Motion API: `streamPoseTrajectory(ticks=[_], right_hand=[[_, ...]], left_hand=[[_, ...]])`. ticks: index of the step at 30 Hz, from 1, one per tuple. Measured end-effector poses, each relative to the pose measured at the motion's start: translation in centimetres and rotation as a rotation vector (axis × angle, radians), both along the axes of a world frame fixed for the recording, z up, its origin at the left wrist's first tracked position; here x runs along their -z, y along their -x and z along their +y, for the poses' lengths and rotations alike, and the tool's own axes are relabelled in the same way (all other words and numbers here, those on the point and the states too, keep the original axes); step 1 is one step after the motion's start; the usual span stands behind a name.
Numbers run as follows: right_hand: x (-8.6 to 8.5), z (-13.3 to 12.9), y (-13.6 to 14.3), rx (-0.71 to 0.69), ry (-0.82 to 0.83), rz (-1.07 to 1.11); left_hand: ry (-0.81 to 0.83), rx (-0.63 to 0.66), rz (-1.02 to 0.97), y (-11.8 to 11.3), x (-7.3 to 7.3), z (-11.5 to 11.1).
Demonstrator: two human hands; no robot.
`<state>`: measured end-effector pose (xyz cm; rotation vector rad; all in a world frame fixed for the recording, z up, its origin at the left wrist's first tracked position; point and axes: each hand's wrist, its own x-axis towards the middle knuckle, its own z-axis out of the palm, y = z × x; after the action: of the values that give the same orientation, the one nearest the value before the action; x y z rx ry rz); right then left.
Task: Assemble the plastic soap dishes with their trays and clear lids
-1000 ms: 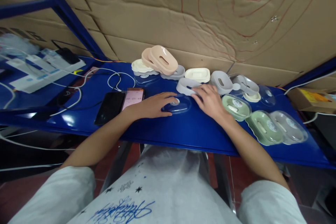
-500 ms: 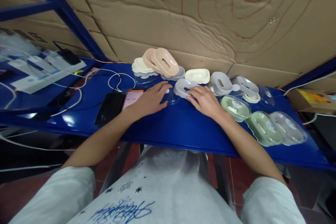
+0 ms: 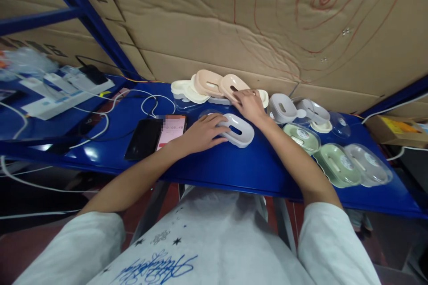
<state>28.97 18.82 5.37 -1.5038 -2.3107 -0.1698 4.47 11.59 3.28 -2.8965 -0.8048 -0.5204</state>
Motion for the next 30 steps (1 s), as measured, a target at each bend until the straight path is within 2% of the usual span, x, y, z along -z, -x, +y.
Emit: streamPoseTrajectory(ticks=[5,8,10,14,18,24,27,30], right_hand=[[-0.1,-0.4,-2.4,0.051,-0.15,-0.074],[0.1,-1.3,-3.5,0.163,-0.254,-0.072],[0.5,-1.7,-3.7,0.221,-0.251,-0.085],[1.8,-2.4,-3.9,0.149,-0.143,-0.213],[2.7,-3.0,-4.3,0.101,-0.158,-0.231],[2.7,-2.9,-4.7,0.141,-0.135,-0.093],[1.9,-3.3,-4.8,0.129,-0.115,-0.004],[0.6,-5.1,-4.7,0.086,-0.099,0.153]], left_hand=[[0.035,0.008,0.008,-0.2,-0.2,-0.4],[0.023,-0.047,0.019,-0.2,-0.3,-0.4],[0.018,-0.098,0.022,-0.2,-0.5,-0.4],[0.031,-0.224,0.011,0.2,-1.2,-0.2],[0.045,-0.371,-0.014,0.5,-1.6,0.0],[0.016,-0.477,-0.042,0.5,-1.3,0.1],[0.014,-0.463,-0.07,0.4,-1.2,0.1],[0.029,-0.43,-0.07,0.2,-1.2,-0.1]])
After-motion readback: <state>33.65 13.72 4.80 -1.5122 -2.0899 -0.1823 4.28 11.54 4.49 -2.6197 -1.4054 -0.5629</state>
